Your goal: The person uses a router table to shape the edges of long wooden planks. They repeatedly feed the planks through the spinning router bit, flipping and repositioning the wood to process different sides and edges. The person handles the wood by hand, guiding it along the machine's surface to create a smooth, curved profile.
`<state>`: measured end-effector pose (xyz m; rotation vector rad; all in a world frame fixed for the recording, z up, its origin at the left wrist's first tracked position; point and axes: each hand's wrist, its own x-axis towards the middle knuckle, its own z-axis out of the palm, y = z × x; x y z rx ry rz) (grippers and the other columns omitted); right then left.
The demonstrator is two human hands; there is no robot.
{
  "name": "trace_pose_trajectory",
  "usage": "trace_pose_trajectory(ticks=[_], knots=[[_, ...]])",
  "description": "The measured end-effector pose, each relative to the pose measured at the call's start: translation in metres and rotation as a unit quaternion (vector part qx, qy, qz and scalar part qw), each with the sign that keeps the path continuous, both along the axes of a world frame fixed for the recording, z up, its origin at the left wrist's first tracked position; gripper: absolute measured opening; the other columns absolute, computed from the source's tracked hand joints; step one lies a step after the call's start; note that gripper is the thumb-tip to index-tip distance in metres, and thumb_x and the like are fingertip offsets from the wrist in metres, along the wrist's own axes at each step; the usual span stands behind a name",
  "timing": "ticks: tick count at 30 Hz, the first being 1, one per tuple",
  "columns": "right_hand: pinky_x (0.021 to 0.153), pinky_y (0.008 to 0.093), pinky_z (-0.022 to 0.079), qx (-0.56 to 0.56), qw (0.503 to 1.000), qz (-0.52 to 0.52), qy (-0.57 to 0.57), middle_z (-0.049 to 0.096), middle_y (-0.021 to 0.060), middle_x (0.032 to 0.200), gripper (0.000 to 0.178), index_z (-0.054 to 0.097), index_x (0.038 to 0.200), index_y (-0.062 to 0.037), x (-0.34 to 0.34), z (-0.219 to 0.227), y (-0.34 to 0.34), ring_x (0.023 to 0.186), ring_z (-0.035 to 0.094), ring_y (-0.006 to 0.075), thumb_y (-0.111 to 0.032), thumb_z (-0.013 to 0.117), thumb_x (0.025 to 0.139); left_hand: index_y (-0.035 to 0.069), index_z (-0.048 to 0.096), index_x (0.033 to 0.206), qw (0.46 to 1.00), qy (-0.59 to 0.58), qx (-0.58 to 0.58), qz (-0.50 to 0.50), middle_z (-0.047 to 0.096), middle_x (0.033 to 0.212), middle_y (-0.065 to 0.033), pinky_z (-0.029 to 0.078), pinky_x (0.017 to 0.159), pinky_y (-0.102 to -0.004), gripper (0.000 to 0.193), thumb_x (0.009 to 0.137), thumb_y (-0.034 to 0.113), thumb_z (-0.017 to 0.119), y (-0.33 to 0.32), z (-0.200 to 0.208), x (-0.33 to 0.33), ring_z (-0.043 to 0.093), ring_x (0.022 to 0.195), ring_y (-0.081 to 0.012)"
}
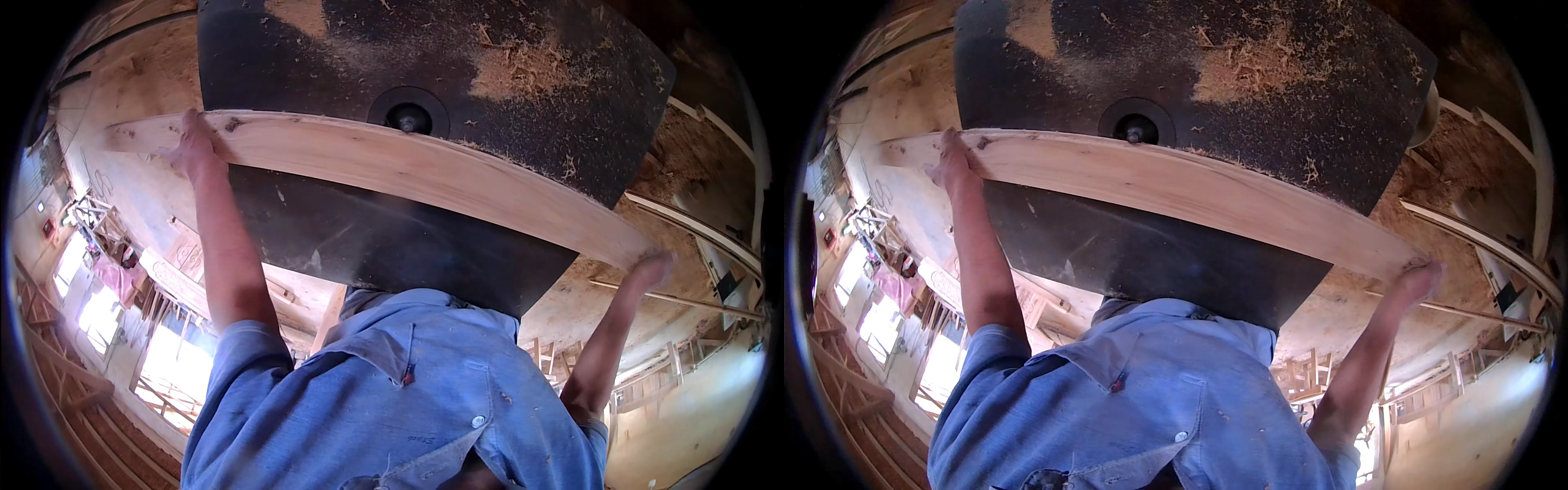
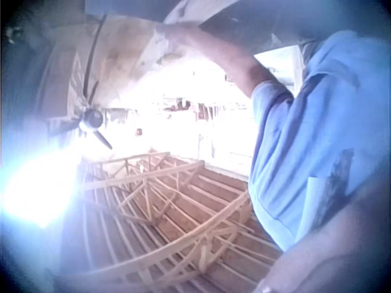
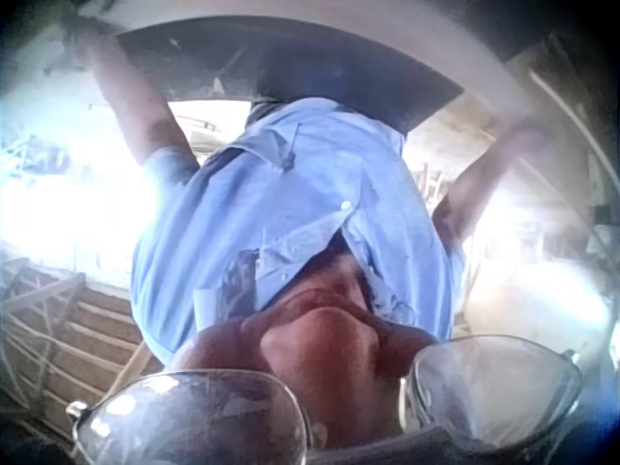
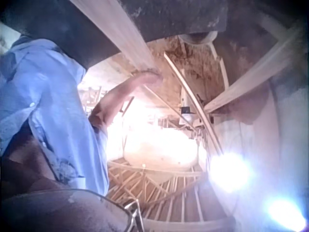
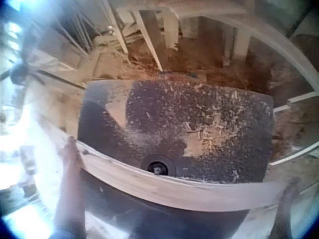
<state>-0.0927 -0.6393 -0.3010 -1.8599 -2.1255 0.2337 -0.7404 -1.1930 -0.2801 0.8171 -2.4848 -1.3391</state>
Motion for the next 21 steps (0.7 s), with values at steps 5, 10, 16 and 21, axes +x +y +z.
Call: trace_pose_trajectory(ticks=[5,10,16,21], knots=[[0.065,0.0387,0.045,-0.114,0.954,-0.223,0.164,0.06,0.0099,0.077,0.031,0.061,0.086,0.0009,-0.101,0.041,-0.032,0.07,0.055,0.0225,-0.024,0.045,0.097,-0.012,0.009,0.149,0.999,-0.032,0.003,0.042,0.053,0.132,-0.0251,0.055,0.093,-0.0362,0.109,0.076,0.019,0.083,0.007,0.014,-0.004,0.061,0.112,-0.0297],[0.057,0.0357,0.041,-0.066,0.978,-0.123,0.153,0.052,0.0054,0.068,0.027,0.057,0.079,-0.0025,-0.129,0.038,-0.045,0.06,0.05,0.0196,-0.022,0.05,0.096,-0.01,0.011,0.149,0.997,-0.024,0.051,0.05,0.054,0.128,-0.0235,0.058,0.08,-0.0363,0.11,0.075,0.021,0.085,-0.031,0.004,-0.012,0.063,0.105,-0.026],[0.058,0.0387,0.043,-0.084,0.989,-0.07,0.102,0.05,0.0085,0.068,0.028,0.056,0.094,0.0032,-0.181,0.056,-0.061,0.059,0.048,0.0218,-0.021,0.044,0.099,-0.007,0.006,0.152,0.998,-0.01,0.033,0.046,0.051,0.132,-0.0247,0.059,0.084,-0.0365,0.116,0.073,0.02,0.086,-0.074,-0.002,-0.024,0.063,0.105,-0.0281],[0.087,0.044,0.046,0.03,0.999,-0.012,0.002,0.054,0.0246,0.115,0.043,0.05,0.126,0.0092,-0.193,0.043,-0.063,0.101,0.057,0.035,-0.025,0.039,0.103,-0.005,0.005,0.154,0.995,-0.014,0.044,0.085,0.051,0.132,-0.0247,0.058,0.085,-0.037,0.114,0.075,0.018,0.084,-0.089,0.004,-0.027,0.063,0.105,-0.0282]])
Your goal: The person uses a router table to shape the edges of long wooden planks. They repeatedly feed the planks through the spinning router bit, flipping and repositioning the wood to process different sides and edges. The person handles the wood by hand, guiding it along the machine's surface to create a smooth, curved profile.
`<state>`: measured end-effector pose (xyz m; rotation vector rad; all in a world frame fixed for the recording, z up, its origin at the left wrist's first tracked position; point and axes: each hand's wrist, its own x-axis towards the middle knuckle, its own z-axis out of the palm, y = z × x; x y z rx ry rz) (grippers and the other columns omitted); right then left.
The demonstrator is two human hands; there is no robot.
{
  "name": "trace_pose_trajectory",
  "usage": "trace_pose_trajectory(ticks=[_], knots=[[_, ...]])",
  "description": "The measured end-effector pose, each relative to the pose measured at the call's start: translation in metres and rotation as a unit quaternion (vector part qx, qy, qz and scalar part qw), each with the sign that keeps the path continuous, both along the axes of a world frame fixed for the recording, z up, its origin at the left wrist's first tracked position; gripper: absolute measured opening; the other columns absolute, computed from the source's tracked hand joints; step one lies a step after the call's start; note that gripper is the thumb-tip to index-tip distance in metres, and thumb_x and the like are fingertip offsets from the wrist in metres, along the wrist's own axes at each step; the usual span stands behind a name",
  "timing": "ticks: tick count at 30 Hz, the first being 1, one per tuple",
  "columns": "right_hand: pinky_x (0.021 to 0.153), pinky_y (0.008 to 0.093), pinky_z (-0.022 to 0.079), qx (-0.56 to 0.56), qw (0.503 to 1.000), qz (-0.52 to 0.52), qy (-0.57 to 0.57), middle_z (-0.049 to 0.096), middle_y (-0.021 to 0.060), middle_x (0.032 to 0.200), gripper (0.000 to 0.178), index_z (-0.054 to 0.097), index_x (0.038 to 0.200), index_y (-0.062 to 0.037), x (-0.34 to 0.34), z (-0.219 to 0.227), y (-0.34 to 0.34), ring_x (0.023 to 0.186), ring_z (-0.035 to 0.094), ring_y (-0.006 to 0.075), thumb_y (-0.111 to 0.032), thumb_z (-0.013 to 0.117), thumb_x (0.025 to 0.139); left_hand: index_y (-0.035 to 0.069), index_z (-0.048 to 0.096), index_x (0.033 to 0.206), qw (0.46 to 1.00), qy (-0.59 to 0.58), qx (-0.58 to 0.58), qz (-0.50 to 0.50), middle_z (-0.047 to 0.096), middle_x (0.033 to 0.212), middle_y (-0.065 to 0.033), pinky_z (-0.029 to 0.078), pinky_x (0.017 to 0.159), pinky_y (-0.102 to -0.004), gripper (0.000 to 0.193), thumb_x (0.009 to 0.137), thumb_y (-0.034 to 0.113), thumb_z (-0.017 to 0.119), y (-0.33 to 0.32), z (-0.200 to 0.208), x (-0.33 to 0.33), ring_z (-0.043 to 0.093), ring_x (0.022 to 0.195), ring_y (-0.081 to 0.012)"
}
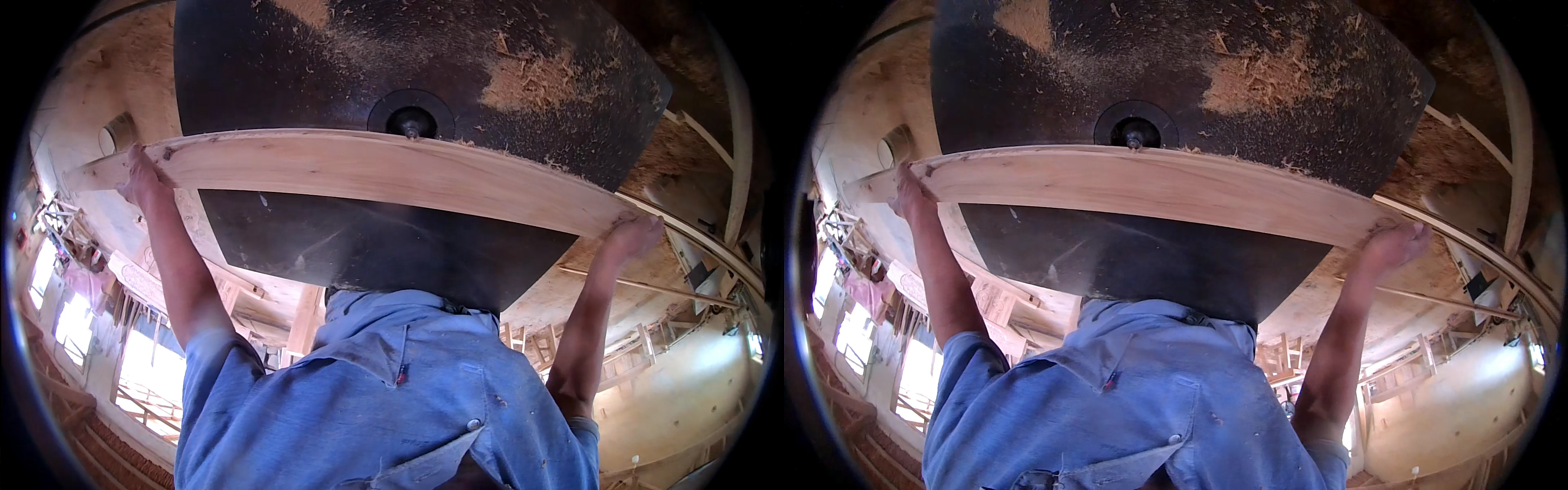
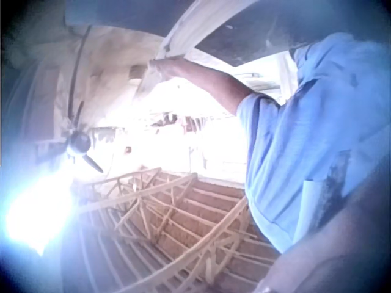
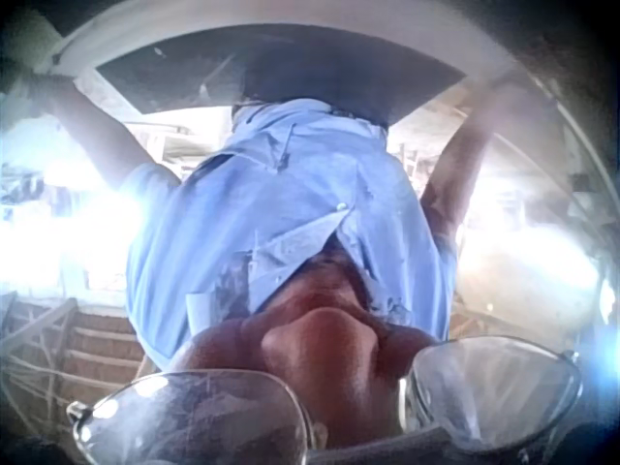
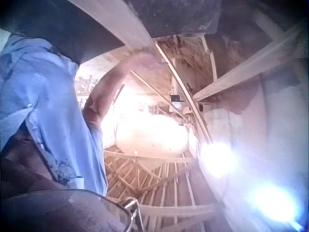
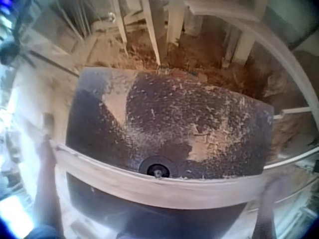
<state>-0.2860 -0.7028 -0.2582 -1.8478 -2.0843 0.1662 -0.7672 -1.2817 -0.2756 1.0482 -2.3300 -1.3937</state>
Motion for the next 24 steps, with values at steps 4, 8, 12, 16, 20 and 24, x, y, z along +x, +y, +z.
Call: trace_pose_trajectory(ticks=[4,8,12,16,20,24], knots=[[0.11,0.0447,0.036,-0.035,0.998,-0.001,0.049,0.038,0.0323,0.146,0.057,0.036,0.145,0.0091,-0.035,0.009,-0.022,0.132,0.045,0.0418,-0.028,0.039,0.103,-0.005,-0.001,0.152,0.998,-0.032,-0.015,-0.049,0.054,0.133,-0.0231,0.058,0.085,-0.0395,0.112,0.078,0.019,0.081,-0.051,-0.004,-0.009,0.065,0.103,-0.0285],[0.109,0.0441,0.038,-0.045,0.998,-0.003,0.04,0.04,0.0322,0.145,0.056,0.034,0.146,0.0099,-0.052,0.009,-0.028,0.132,0.045,0.041,-0.027,0.038,0.103,-0.002,0.037,0.133,1.0,-0.012,-0.008,0.008,0.062,0.118,-0.0138,0.059,0.077,-0.0332,0.063,0.087,0.021,0.074,-0.038,0.001,-0.003,0.066,0.097,-0.0209],[0.109,0.0436,0.038,-0.064,0.991,-0.012,0.117,0.041,0.0308,0.146,0.054,0.032,0.146,0.0105,-0.058,0.011,-0.026,0.134,0.045,0.0383,-0.022,0.039,0.103,-0.008,0.015,0.143,0.992,-0.021,0.092,-0.078,0.059,0.123,-0.0191,0.057,0.085,-0.036,0.091,0.082,0.018,0.078,-0.127,-0.031,-0.01,0.064,0.102,-0.0252],[0.11,0.0424,0.037,-0.042,0.993,-0.003,0.109,0.041,0.0302,0.146,0.051,0.031,0.145,0.0116,-0.041,0.014,-0.009,0.134,0.045,0.0362,-0.015,0.041,0.102,-0.012,0.009,0.146,0.999,0.012,0.016,-0.048,0.058,0.125,-0.0209,0.058,0.086,-0.0357,0.102,0.079,0.012,0.082,-0.065,-0.025,0.015,0.064,0.104,-0.026],[0.111,0.0429,0.036,-0.022,0.992,0.02,0.12,0.041,0.0308,0.145,0.051,0.031,0.144,0.0134,-0.034,0.008,-0.005,0.134,0.045,0.037,-0.014,0.041,0.102,-0.013,0.004,0.146,0.999,0.018,0.013,-0.024,0.056,0.127,-0.0233,0.058,0.085,-0.0361,0.107,0.078,0.012,0.083,-0.037,-0.008,0.018,0.063,0.104,-0.0262],[0.111,0.044,0.036,-0.03,0.992,0.02,0.12,0.039,0.0316,0.146,0.051,0.031,0.144,0.0134,-0.046,0.001,-0.012,0.134,0.044,0.0388,-0.014,0.04,0.102,-0.012,-0.002,0.146,0.999,-0.005,-0.004,-0.038,0.055,0.128,-0.0246,0.058,0.084,-0.0374,0.111,0.078,0.013,0.082,-0.109,-0.022,0.0,0.063,0.105,-0.0273]])
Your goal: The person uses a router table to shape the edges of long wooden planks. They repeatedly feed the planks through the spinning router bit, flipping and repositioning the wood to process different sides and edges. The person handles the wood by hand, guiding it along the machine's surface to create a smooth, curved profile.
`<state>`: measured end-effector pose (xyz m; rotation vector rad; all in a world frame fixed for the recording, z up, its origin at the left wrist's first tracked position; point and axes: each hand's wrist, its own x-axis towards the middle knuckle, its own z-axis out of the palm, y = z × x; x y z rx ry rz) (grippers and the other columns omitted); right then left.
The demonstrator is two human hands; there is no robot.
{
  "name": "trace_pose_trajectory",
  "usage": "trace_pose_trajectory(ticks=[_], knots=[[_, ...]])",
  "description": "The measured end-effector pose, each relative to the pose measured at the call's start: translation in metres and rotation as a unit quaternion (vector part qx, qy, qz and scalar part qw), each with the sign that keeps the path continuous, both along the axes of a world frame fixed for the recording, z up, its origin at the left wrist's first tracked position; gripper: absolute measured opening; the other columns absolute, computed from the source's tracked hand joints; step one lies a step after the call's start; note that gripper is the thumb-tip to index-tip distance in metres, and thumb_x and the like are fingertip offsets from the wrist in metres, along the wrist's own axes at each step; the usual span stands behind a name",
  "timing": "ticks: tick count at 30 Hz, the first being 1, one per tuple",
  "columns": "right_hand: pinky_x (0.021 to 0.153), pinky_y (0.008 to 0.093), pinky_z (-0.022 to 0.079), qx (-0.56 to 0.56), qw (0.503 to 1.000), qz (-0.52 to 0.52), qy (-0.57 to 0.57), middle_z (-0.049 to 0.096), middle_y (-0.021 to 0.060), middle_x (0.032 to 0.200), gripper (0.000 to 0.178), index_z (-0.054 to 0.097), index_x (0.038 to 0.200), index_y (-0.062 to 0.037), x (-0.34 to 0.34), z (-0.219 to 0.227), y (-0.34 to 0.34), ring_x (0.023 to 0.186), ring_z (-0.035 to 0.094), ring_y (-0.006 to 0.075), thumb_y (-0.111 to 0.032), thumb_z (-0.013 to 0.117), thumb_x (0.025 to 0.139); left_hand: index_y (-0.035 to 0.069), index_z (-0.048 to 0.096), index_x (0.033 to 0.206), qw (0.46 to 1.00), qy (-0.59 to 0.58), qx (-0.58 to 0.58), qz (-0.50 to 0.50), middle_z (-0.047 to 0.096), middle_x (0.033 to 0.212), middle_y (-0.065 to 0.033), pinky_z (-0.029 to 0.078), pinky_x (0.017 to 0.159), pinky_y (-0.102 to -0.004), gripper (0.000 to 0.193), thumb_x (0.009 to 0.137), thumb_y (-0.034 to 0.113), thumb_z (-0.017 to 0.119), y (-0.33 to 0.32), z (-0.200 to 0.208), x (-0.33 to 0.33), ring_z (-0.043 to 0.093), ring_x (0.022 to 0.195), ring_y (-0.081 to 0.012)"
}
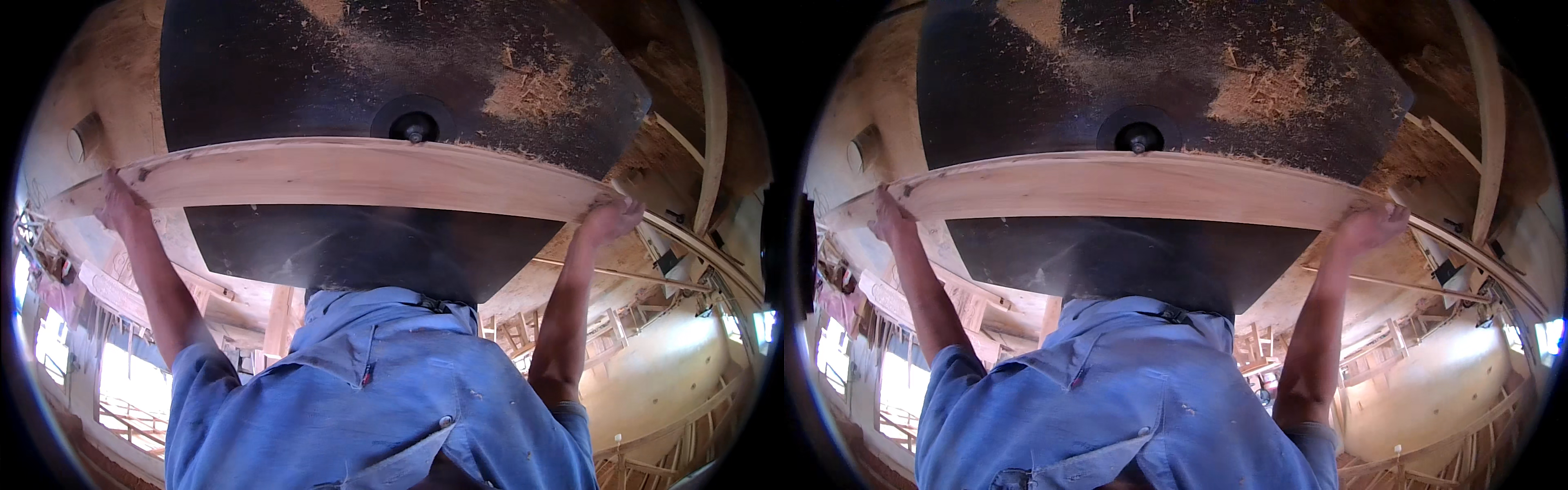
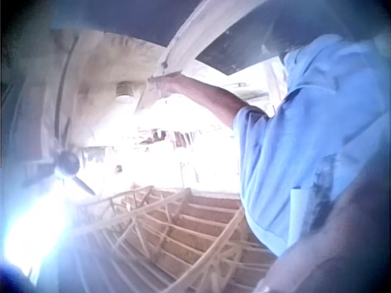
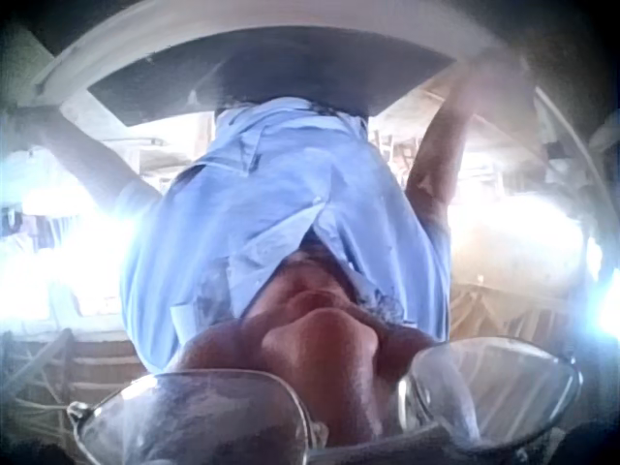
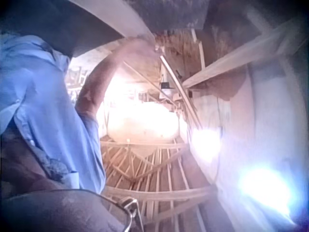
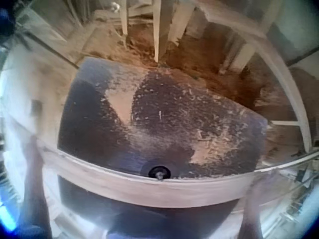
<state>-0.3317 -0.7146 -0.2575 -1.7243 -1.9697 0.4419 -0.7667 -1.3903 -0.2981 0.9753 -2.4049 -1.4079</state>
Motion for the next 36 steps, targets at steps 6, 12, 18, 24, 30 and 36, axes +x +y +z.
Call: trace_pose_trajectory(ticks=[6,12,18,24,30,36], knots=[[0.111,0.0453,0.036,0.002,0.999,0.014,-0.032,0.034,0.0326,0.149,0.053,0.029,0.146,0.0106,-0.039,0.003,-0.029,0.135,0.042,0.041,-0.017,0.038,0.103,0.004,0.055,0.137,0.997,-0.057,-0.039,0.044,0.061,0.126,-0.0109,0.054,0.086,-0.0278,0.046,0.097,0.027,0.062,0.018,0.015,0.007,0.064,0.105,-0.0193],[0.111,0.0423,0.037,-0.015,0.999,0.025,-0.031,0.041,0.0321,0.146,0.06,0.025,0.148,0.01,-0.07,-0.002,-0.043,0.135,0.045,0.0387,-0.013,0.04,0.095,0.003,0.059,0.13,0.997,-0.067,0.01,0.028,0.062,0.119,-0.0111,0.052,0.088,-0.0284,0.045,0.097,0.034,0.059,-0.053,-0.003,0.014,0.062,0.104,-0.018],[0.11,0.045,0.038,-0.022,0.997,0.078,-0.015,0.039,0.0322,0.146,0.055,0.025,0.148,0.0095,-0.092,-0.007,-0.063,0.133,0.045,0.0418,-0.017,0.038,0.102,0.001,0.057,0.13,0.992,-0.103,-0.01,0.067,0.059,0.127,-0.0113,0.048,0.1,-0.0317,0.047,0.098,0.035,0.059,-0.078,0.002,0.033,0.058,0.114,-0.0188],[0.109,0.0451,0.038,-0.019,0.992,0.121,-0.022,0.039,0.0333,0.144,0.053,0.024,0.147,0.0095,-0.118,0.004,-0.096,0.132,0.044,0.0422,-0.016,0.039,0.104,0.004,0.055,0.135,0.993,-0.106,-0.016,0.043,0.056,0.132,-0.01,0.043,0.105,-0.0337,0.046,0.101,0.035,0.053,-0.179,-0.006,0.061,0.053,0.123,-0.0203],[0.11,0.0452,0.037,-0.032,0.988,0.152,-0.019,0.038,0.0323,0.145,0.052,0.024,0.148,0.0085,-0.133,0.003,-0.12,0.134,0.043,0.0408,-0.015,0.038,0.104,0.004,0.051,0.139,0.977,-0.173,-0.068,0.1,0.055,0.134,-0.014,0.044,0.106,-0.0367,0.052,0.1,0.037,0.052,-0.161,0.017,0.089,0.053,0.124,-0.0239],[0.112,0.045,0.034,-0.027,0.98,0.195,-0.026,0.038,0.0291,0.146,0.051,0.024,0.149,0.0064,-0.141,0.001,-0.138,0.135,0.041,0.0403,-0.015,0.038,0.105,0.0,0.05,0.14,0.976,-0.123,-0.023,0.179,0.055,0.134,-0.0183,0.047,0.103,-0.0386,0.052,0.101,0.035,0.052,-0.159,0.022,0.115,0.056,0.122,-0.0257]])
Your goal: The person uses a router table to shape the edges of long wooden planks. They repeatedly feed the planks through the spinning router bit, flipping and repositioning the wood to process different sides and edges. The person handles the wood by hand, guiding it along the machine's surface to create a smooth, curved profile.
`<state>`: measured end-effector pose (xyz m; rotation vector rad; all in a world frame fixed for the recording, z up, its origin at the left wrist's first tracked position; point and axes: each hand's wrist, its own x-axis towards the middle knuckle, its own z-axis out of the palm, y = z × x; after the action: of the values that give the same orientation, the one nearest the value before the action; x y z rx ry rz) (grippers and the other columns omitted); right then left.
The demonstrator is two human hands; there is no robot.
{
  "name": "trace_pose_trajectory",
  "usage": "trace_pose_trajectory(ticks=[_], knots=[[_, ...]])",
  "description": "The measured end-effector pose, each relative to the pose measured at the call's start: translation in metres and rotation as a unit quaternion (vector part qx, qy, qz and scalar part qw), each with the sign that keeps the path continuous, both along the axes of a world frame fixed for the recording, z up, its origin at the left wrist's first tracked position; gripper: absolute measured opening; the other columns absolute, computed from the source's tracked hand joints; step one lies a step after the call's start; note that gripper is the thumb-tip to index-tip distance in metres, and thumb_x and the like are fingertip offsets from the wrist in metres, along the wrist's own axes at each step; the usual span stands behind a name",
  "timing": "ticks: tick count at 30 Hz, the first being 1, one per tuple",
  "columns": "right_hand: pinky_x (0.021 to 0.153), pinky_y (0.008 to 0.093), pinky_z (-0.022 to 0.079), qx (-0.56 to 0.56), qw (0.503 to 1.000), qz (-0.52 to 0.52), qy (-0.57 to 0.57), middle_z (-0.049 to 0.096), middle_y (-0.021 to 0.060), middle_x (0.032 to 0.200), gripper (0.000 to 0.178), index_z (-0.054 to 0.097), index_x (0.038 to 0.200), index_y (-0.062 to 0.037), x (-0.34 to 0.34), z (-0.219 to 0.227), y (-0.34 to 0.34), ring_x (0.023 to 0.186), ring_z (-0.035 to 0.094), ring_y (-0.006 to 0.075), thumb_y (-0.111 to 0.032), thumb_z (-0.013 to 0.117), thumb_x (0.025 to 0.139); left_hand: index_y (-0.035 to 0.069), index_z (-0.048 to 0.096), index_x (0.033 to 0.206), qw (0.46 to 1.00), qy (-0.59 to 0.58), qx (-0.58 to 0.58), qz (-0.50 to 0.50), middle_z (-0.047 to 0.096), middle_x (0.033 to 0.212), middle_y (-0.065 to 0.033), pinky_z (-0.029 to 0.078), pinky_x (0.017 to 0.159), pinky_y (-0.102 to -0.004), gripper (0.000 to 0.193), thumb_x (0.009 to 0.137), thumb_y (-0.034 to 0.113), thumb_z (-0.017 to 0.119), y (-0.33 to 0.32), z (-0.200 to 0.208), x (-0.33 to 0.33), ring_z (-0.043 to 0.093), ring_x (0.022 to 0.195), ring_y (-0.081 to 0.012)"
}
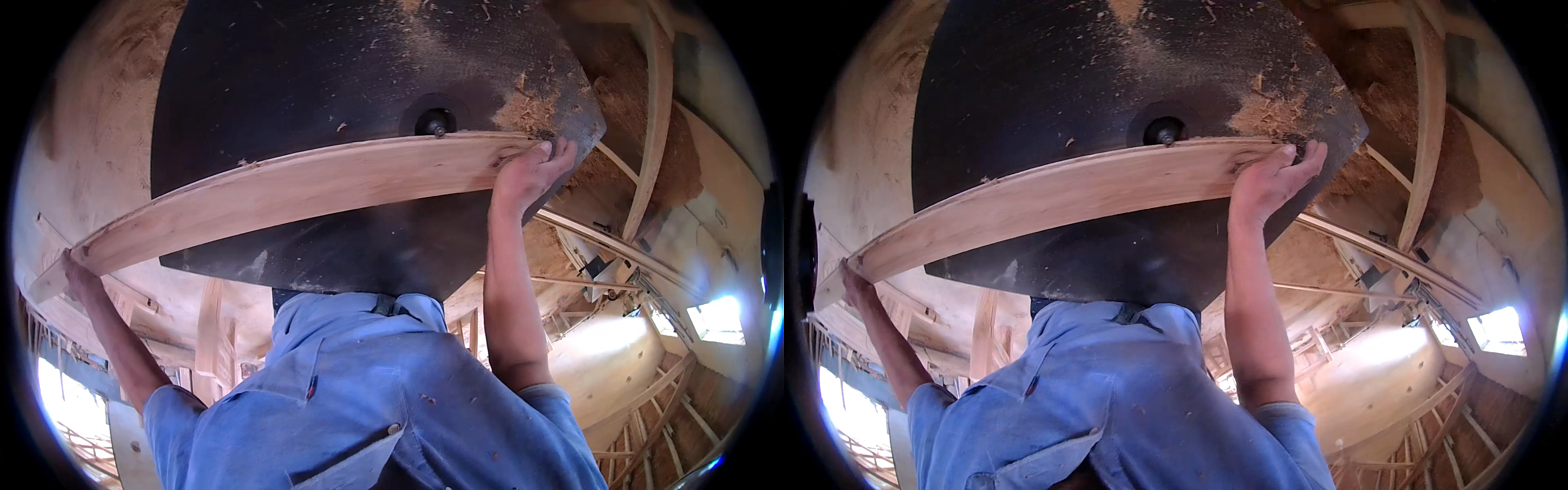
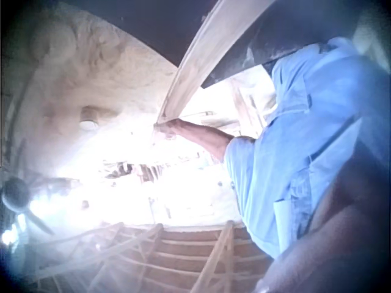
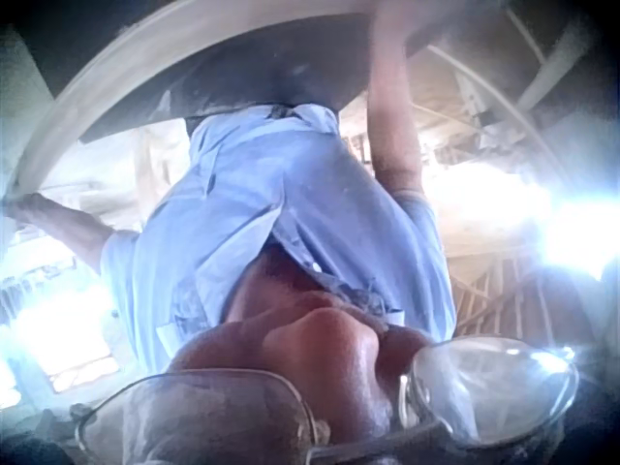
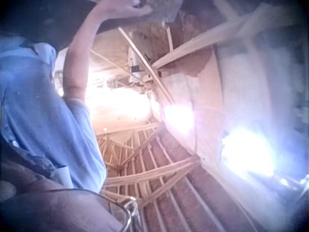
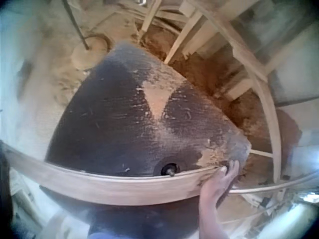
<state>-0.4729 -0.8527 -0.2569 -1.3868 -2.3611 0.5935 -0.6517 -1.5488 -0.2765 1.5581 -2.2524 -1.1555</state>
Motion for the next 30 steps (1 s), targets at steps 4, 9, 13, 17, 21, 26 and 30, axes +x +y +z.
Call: trace_pose_trajectory(ticks=[4,9,13,17,21,26,30], knots=[[0.112,0.0452,0.034,0.002,1.0,0.0,-0.01,0.038,0.0291,0.146,0.052,0.024,0.149,0.0054,-0.001,0.001,0.014,0.135,0.041,0.0402,-0.015,0.039,0.104,-0.001,0.05,0.14,0.992,0.038,0.093,-0.075,0.056,0.134,-0.0169,0.049,0.101,-0.037,0.054,0.102,0.038,0.051,-0.105,-0.045,0.031,0.058,0.118,-0.0251],[0.109,0.0468,0.038,0.019,0.999,-0.028,-0.014,0.04,0.029,0.145,0.051,0.026,0.148,0.0058,0.015,0.001,0.07,0.132,0.045,0.0414,-0.014,0.04,0.103,-0.003,0.05,0.138,0.991,0.072,0.062,-0.096,0.057,0.132,-0.0131,0.052,0.095,-0.0318,0.054,0.099,0.033,0.061,-0.056,-0.055,0.03,0.06,0.113,-0.0197],[0.108,0.0458,0.038,0.021,0.999,-0.041,-0.001,0.041,0.0291,0.144,0.051,0.029,0.146,0.0083,0.022,0.004,0.084,0.13,0.046,0.0401,-0.011,0.041,0.1,-0.012,0.046,0.135,0.993,0.101,0.018,-0.059,0.057,0.134,-0.0146,0.051,0.098,-0.0319,0.063,0.095,0.032,0.067,0.048,-0.024,0.015,0.058,0.118,-0.0209],[0.111,0.0424,0.035,0.024,0.998,-0.048,-0.028,0.038,0.0291,0.148,0.053,0.028,0.147,0.0084,0.016,0.005,0.07,0.135,0.044,0.0372,-0.014,0.038,0.101,-0.013,0.041,0.139,0.98,-0.047,-0.082,-0.173,0.056,0.136,-0.0177,0.047,0.103,-0.0355,0.069,0.094,0.032,0.067,0.003,-0.023,0.012,0.057,0.121,-0.0258],[0.113,0.0463,0.032,0.043,0.999,0.011,-0.017,0.04,0.03,0.144,0.053,0.026,0.148,0.0085,0.011,-0.007,0.047,0.133,0.042,0.0411,-0.011,0.041,0.101,-0.002,0.041,0.145,0.969,-0.095,-0.051,-0.221,0.052,0.139,-0.0189,0.048,0.103,-0.0371,0.059,0.099,0.031,0.057,-0.108,-0.042,0.036,0.057,0.121,-0.0281],[0.115,0.0466,0.029,0.017,1.0,0.024,0.009,0.038,0.0304,0.146,0.054,0.024,0.148,0.0084,-0.008,-0.003,-0.005,0.137,0.038,0.0415,-0.011,0.042,0.101,-0.012,0.04,0.139,0.999,-0.023,0.031,-0.013,0.055,0.13,-0.0209,0.055,0.091,-0.0381,0.069,0.093,0.033,0.064,-0.064,-0.015,0.044,0.061,0.111,-0.0286],[0.114,0.0472,0.028,0.02,0.998,0.056,0.002,0.036,0.0294,0.146,0.053,0.024,0.147,0.0081,-0.012,-0.004,-0.024,0.138,0.036,0.041,-0.01,0.043,0.101,-0.006,0.034,0.144,0.998,-0.062,0.008,-0.008,0.055,0.128,-0.0198,0.057,0.091,-0.0404,0.065,0.096,0.03,0.059,-0.102,-0.013,0.073,0.062,0.11,-0.0296]])
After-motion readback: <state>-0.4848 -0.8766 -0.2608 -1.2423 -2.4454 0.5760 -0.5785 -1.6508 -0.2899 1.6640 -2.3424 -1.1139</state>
